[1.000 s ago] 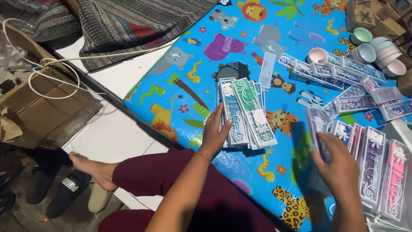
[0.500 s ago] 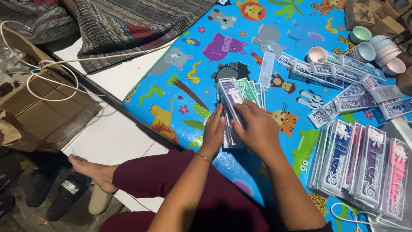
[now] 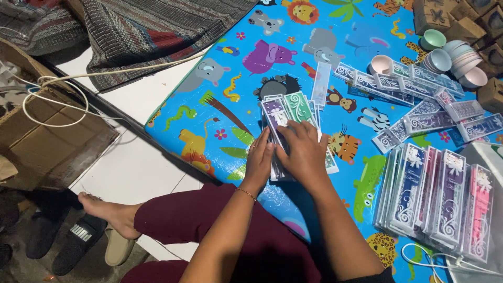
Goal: The person sorts various colors of flat rectangular packaged items on a patterned blue mat, grouping them by color and stacking them together.
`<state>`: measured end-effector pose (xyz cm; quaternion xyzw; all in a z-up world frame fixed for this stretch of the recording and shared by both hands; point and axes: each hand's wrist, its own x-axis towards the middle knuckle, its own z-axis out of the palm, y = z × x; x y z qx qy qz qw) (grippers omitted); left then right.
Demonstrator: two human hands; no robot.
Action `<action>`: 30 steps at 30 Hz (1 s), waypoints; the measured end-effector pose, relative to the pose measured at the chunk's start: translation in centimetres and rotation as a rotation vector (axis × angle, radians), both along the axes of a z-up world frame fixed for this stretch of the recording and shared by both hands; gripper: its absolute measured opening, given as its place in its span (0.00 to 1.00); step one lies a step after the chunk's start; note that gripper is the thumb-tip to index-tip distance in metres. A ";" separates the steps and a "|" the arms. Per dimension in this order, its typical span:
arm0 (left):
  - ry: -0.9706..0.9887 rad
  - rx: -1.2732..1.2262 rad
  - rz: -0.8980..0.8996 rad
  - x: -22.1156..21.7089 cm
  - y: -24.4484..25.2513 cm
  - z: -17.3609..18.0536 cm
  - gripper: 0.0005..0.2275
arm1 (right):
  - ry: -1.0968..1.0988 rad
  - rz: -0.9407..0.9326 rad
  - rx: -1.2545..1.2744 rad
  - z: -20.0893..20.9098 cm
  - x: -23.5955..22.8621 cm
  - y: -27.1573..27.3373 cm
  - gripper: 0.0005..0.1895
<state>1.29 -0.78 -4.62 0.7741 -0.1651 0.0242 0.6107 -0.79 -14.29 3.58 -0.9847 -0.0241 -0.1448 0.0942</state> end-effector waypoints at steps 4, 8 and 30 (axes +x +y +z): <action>0.010 0.000 -0.009 -0.4 0.1 1.5 0.28 | 0.036 -0.015 0.035 0.5 -0.3 0.3 0.23; 0.001 0.002 -0.022 -0.4 0.1 1.8 0.27 | 0.075 -0.032 0.074 1.0 -0.5 0.2 0.22; 0.046 0.078 -0.040 -0.1 0.0 1.2 0.30 | 0.197 -0.034 0.294 2.0 -4.0 -5.3 0.30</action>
